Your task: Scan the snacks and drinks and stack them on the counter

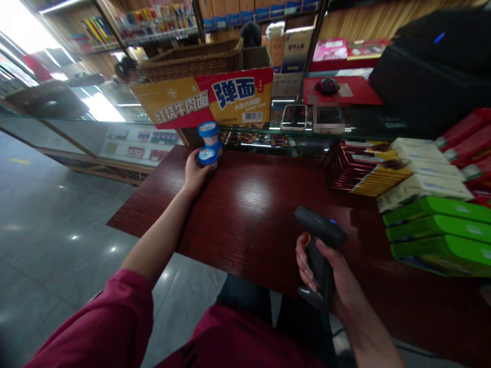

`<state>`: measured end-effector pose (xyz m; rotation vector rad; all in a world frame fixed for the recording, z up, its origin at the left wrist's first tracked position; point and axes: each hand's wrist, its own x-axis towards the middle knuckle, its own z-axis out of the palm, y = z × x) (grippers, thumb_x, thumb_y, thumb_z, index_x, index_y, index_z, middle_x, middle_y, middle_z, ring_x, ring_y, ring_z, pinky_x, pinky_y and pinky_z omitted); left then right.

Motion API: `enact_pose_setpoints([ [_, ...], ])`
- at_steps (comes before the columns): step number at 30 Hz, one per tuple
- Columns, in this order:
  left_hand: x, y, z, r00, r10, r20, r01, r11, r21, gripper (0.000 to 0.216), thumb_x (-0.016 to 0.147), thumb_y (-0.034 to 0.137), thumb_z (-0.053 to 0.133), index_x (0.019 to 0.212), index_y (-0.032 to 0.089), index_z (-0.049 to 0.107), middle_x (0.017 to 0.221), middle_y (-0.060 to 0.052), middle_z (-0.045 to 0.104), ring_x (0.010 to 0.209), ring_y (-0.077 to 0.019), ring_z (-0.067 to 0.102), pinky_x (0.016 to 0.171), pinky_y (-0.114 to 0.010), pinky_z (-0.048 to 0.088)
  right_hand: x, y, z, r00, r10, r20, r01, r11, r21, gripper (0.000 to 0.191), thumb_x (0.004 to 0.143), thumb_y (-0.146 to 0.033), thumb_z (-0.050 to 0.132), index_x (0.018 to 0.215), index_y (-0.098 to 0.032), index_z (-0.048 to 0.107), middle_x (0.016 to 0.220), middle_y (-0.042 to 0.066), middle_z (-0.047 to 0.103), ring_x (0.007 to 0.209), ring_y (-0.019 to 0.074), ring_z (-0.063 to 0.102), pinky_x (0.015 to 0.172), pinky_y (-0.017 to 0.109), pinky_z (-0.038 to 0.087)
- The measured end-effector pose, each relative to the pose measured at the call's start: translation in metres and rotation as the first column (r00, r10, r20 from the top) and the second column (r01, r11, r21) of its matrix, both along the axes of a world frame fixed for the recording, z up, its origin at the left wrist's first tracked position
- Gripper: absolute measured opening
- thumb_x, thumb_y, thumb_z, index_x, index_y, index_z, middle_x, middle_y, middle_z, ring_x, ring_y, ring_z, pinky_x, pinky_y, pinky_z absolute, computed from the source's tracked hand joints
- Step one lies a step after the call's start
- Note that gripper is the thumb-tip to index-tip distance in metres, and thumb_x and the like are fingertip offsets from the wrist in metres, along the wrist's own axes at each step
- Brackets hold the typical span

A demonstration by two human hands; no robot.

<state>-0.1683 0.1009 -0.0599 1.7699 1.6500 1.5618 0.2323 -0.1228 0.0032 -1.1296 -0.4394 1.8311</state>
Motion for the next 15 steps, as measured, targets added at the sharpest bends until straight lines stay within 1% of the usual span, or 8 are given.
enact_pose_setpoints([
  [2, 0.0010, -0.0004, -0.0013, 0.996, 0.083, 0.015, -0.084, 0.996, 0.023, 0.075, 0.071, 0.014, 0.079, 0.140, 0.017, 0.051, 0.141, -0.014, 0.057, 0.135, -0.0285, 0.055, 0.117, -0.047, 0.044, 0.0002, 0.0004, -0.0004, 1.000, -0.002, 0.006, 0.002, 1.000, -0.004, 0.041, 0.057, -0.049, 0.093, 0.079, -0.020, 0.075, 0.065, 0.002, 0.050, 0.044, 0.0068, 0.039, 0.030, 0.016, 0.037],
  [4, 0.0015, -0.0004, -0.0024, 0.992, 0.128, 0.004, -0.128, 0.991, 0.026, 0.074, 0.069, 0.009, 0.078, 0.139, 0.018, 0.054, 0.138, -0.013, 0.059, 0.133, -0.0291, 0.056, 0.116, -0.045, 0.047, 0.0006, 0.0009, -0.0013, 1.000, -0.001, 0.007, 0.001, 1.000, -0.003, 0.044, 0.054, -0.049, 0.094, 0.080, -0.020, 0.075, 0.063, 0.001, 0.051, 0.043, 0.0072, 0.040, 0.029, 0.017, 0.038],
  [6, 0.0012, 0.0001, -0.0033, 0.990, 0.143, -0.011, -0.142, 0.989, 0.028, 0.074, 0.069, 0.007, 0.077, 0.139, 0.020, 0.055, 0.138, -0.012, 0.059, 0.134, -0.0297, 0.056, 0.116, -0.044, 0.047, 0.0007, 0.0015, -0.0024, 1.000, -0.002, -0.006, 0.002, 1.000, 0.002, 0.045, 0.053, -0.048, 0.095, 0.080, -0.018, 0.074, 0.061, 0.000, 0.052, 0.042, 0.0071, 0.041, 0.029, 0.017, 0.039],
  [11, -0.0008, 0.0019, -0.0053, 0.989, 0.149, -0.011, -0.148, 0.988, 0.035, 0.076, 0.073, 0.008, 0.076, 0.143, 0.022, 0.052, 0.145, -0.012, 0.056, 0.139, -0.0308, 0.052, 0.118, -0.047, 0.046, 0.0011, 0.0011, -0.0041, 0.998, -0.006, -0.062, 0.007, 1.000, 0.024, 0.041, 0.058, -0.044, 0.094, 0.081, -0.017, 0.075, 0.062, 0.000, 0.056, 0.042, 0.0070, 0.043, 0.029, 0.016, 0.040],
  [15, 0.0004, 0.0007, -0.0041, 0.984, 0.180, -0.014, -0.180, 0.984, 0.015, 0.079, 0.073, 0.011, 0.077, 0.146, 0.018, 0.049, 0.146, -0.016, 0.054, 0.140, -0.0315, 0.051, 0.117, -0.046, 0.046, 0.0022, -0.0007, -0.0043, 0.996, 0.007, -0.089, -0.003, 0.999, 0.049, 0.038, 0.061, -0.043, 0.093, 0.082, -0.016, 0.076, 0.063, 0.000, 0.057, 0.043, 0.0075, 0.044, 0.030, 0.016, 0.041],
])
